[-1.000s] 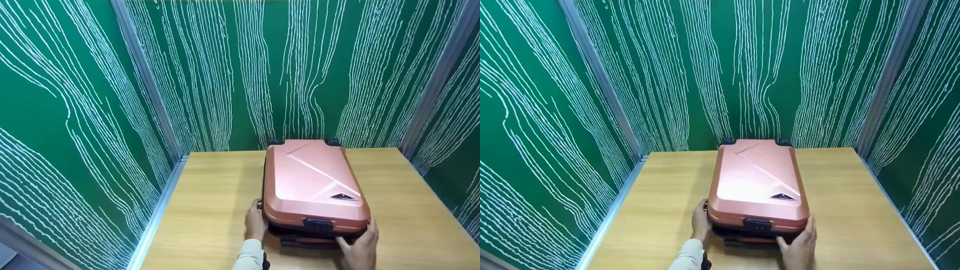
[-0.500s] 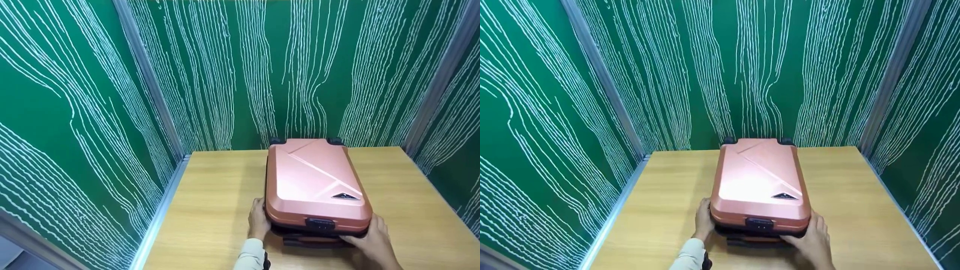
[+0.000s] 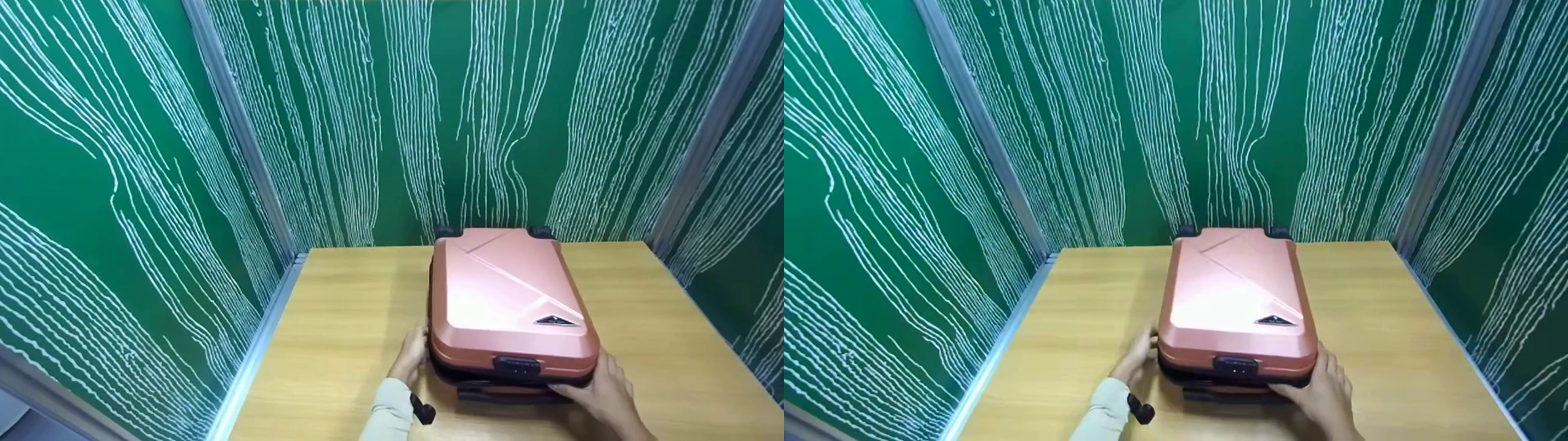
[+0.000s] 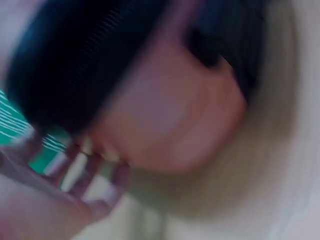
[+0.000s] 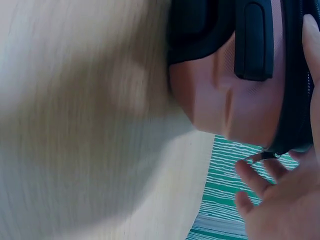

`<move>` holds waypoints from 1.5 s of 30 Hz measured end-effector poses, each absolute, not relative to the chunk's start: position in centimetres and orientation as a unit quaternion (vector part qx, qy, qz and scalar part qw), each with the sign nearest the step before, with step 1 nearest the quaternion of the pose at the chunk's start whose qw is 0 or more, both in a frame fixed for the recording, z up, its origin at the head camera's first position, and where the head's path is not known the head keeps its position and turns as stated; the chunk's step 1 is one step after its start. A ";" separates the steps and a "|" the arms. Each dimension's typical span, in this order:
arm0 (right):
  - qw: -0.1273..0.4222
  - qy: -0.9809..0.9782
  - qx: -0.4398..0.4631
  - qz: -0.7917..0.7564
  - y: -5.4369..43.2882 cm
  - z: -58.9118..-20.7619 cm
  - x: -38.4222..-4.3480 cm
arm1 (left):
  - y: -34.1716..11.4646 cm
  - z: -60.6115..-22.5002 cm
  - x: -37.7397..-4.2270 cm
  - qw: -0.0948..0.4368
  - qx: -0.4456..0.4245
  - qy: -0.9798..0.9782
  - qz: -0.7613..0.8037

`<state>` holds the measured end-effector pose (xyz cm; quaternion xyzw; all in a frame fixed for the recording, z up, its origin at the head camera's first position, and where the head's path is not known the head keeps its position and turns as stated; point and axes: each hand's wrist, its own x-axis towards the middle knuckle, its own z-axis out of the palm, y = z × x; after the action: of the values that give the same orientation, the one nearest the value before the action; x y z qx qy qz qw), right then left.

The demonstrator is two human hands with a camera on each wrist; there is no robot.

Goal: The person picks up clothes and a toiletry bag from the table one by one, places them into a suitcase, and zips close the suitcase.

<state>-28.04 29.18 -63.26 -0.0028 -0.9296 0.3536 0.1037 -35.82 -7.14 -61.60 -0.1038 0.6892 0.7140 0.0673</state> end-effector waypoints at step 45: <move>0.008 -0.977 0.044 0.210 32.6 -60.0 -27.7 | -3.9 -65.0 -34.7 -0.153 -0.227 0.698 0.662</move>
<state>-27.73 32.65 -59.95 0.0436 -0.9768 0.2096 0.0084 -34.74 -3.87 -65.01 -0.2273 0.6978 0.6617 -0.1534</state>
